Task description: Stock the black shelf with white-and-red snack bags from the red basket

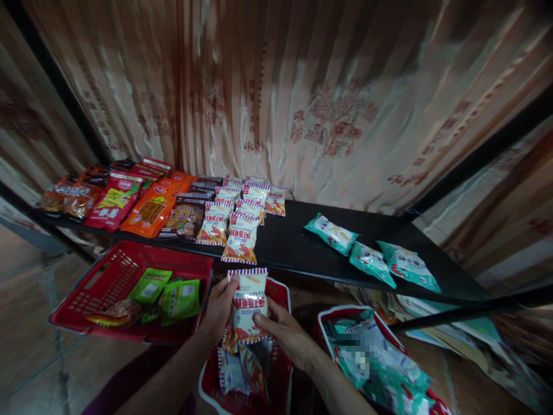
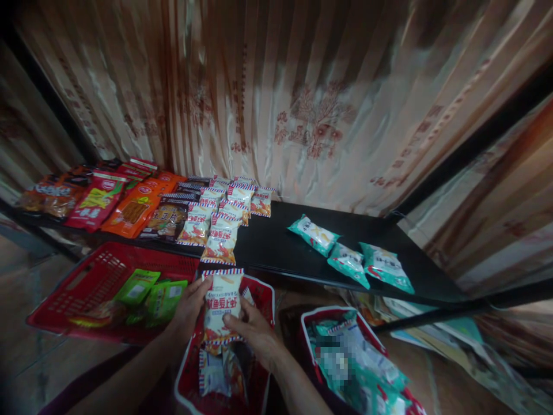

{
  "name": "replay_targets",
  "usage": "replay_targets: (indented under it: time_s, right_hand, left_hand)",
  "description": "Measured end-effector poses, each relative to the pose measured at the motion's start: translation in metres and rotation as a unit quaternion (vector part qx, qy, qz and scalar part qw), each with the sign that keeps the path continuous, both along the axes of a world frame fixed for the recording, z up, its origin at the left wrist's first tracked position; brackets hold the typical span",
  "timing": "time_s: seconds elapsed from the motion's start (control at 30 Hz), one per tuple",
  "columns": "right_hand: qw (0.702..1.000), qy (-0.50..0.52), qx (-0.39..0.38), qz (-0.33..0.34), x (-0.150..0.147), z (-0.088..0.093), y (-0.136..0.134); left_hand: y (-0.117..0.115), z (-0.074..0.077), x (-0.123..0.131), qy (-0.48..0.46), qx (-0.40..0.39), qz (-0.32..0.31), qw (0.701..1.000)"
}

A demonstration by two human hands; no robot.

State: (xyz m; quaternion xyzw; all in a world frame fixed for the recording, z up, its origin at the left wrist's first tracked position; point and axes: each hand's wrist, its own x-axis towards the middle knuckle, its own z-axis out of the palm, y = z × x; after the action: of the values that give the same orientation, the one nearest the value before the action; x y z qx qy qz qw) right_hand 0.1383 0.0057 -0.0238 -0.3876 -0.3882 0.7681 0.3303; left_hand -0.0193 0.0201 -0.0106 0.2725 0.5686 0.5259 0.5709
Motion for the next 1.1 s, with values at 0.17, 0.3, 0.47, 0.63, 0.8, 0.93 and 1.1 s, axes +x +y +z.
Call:
replay_targets:
  time_s: [0.17, 0.3, 0.47, 0.63, 0.8, 0.93, 1.1]
  right_hand:
    - [1.0, -0.011, 0.011, -0.017, -0.005, 0.003, 0.0]
    - [1.0, -0.017, 0.012, -0.023, -0.006, 0.003, 0.002]
    - [1.0, -0.018, 0.013, -0.017, -0.007, 0.002, 0.003]
    - [1.0, -0.025, 0.011, -0.01, -0.01, -0.001, 0.002]
    - [0.999, -0.049, 0.013, -0.005, -0.014, -0.001, 0.002]
    - [0.999, -0.036, 0.017, 0.005, -0.016, -0.002, 0.001]
    - [0.999, -0.03, 0.021, 0.018, -0.02, -0.005, 0.001]
  left_hand:
    - [0.002, 0.007, 0.001, -0.042, 0.003, 0.002, 0.999]
    - [0.004, 0.012, 0.002, -0.056, -0.013, 0.012, 0.998]
    - [0.004, 0.005, 0.0, -0.087, -0.011, -0.004, 0.996]
    - [0.003, -0.012, -0.005, -0.113, -0.022, -0.047, 0.992]
    - [-0.001, -0.014, -0.01, -0.114, -0.01, -0.041, 0.993]
    - [-0.004, -0.015, -0.015, -0.119, -0.019, -0.032, 0.992]
    - [-0.002, -0.016, -0.019, -0.115, -0.036, -0.006, 0.993]
